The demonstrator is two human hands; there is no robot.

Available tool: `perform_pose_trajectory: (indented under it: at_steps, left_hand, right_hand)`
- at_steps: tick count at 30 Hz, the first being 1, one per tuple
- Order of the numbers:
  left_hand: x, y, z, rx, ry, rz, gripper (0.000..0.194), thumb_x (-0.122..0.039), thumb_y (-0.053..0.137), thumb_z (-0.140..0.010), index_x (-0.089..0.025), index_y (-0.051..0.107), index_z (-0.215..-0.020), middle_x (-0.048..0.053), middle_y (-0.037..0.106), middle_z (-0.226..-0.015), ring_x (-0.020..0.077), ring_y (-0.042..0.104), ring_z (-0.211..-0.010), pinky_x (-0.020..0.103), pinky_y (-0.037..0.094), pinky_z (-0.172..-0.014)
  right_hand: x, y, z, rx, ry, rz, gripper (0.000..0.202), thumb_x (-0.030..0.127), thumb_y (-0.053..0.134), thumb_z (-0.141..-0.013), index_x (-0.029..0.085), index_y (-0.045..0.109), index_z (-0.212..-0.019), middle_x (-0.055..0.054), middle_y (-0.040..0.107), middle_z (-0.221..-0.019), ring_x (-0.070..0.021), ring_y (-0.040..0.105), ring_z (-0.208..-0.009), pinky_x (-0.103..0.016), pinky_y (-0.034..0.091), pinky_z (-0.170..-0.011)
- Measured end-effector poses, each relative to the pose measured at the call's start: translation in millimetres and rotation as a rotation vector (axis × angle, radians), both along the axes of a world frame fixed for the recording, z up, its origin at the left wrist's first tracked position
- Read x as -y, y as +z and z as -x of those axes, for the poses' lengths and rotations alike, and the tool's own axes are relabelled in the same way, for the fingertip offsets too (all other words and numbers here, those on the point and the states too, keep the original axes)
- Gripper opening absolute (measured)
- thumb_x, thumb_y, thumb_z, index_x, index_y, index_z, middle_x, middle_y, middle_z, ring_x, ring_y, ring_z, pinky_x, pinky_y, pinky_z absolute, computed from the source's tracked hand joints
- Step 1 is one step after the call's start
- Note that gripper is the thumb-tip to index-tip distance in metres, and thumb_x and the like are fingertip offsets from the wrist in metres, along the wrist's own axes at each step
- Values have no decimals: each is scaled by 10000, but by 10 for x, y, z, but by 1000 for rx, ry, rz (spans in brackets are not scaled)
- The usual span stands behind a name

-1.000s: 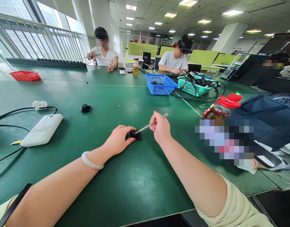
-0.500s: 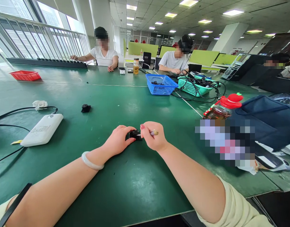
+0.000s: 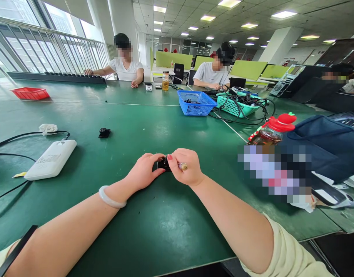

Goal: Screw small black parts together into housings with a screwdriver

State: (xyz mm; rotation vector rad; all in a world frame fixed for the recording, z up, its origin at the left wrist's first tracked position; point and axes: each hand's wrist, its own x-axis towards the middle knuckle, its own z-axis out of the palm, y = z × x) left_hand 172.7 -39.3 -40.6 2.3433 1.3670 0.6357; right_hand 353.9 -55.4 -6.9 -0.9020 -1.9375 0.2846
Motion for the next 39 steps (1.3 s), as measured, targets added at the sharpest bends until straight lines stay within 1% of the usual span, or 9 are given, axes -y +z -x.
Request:
perform_pose_trajectory:
  at_steps: [2, 5, 9, 12, 16, 21, 30, 34, 39]
  left_hand:
    - [-9, -10, 6, -3, 5, 8, 405, -394, 608, -849, -232, 638, -1218, 71, 710, -1187, 311, 573, -1173, 496, 454, -1047]
    - [-13, -10, 15, -16, 3, 15, 424, -387, 603, -846, -227, 638, -1237, 76, 698, -1217, 311, 566, -1190, 494, 451, -1055]
    - [5, 18, 17, -24, -7, 11, 401, -389, 578, -864, -237, 650, -1228, 75, 701, -1209, 309, 565, -1191, 498, 453, -1051]
    - [14, 27, 13, -26, -12, 8, 371, -376, 574, -863, -251, 660, -1201, 69, 708, -1182, 306, 576, -1169, 499, 462, -1037]
    - [3, -4, 11, -15, -29, -12, 343, -380, 574, -871, -245, 664, -1173, 66, 719, -1141, 310, 587, -1148, 505, 459, -1033]
    - [-14, -33, 14, -8, -57, -44, 309, -397, 569, -885, -245, 676, -1132, 61, 725, -1129, 306, 605, -1112, 503, 463, -1022]
    - [-12, -11, 20, -10, -61, -27, 342, -389, 628, -847, -232, 666, -1148, 53, 725, -1121, 305, 588, -1116, 482, 460, -1020]
    - [1, 6, 12, -13, -11, 1, 355, -377, 632, -838, -231, 670, -1160, 66, 717, -1119, 306, 579, -1151, 462, 478, -1009]
    - [2, 9, 5, -18, 19, 9, 386, -405, 634, -842, -237, 667, -1188, 68, 706, -1155, 303, 571, -1175, 471, 466, -1037]
  right_hand:
    - [-30, -10, -12, -27, -91, 3, 569, 551, 330, -969, 224, 315, -504, -10, 374, -472, -149, 319, -503, -319, 276, -569]
    - [-97, -35, -37, -86, -203, 51, 583, 538, 384, -972, 207, 320, -497, -8, 399, -473, -133, 339, -495, -306, 257, -565]
    - [-129, -40, -71, -179, -291, 71, 582, 510, 402, -980, 208, 366, -483, -3, 399, -462, -127, 349, -479, -300, 253, -550]
    - [-65, -19, -56, -210, -220, 62, 588, 505, 376, -990, 217, 393, -478, -6, 403, -469, -133, 386, -489, -295, 298, -559]
    - [22, -16, 22, -81, -54, 54, 581, 484, 353, -986, 215, 387, -472, -17, 467, -493, -137, 444, -518, -291, 339, -579]
    - [-21, -83, 83, -36, 4, 138, 571, 463, 363, -980, 210, 368, -467, 3, 463, -470, -119, 418, -487, -278, 323, -559]
    - [-61, -118, 84, -187, -28, 273, 537, 421, 443, -968, 202, 420, -478, 30, 414, -464, -100, 385, -473, -266, 277, -520]
    - [-67, -103, 110, -265, -95, 334, 536, 443, 435, -967, 208, 464, -485, 25, 473, -468, -106, 440, -476, -260, 324, -534]
    - [-109, -94, 89, -320, -194, 381, 564, 503, 452, -942, 210, 497, -462, 21, 479, -448, -112, 463, -465, -259, 341, -524]
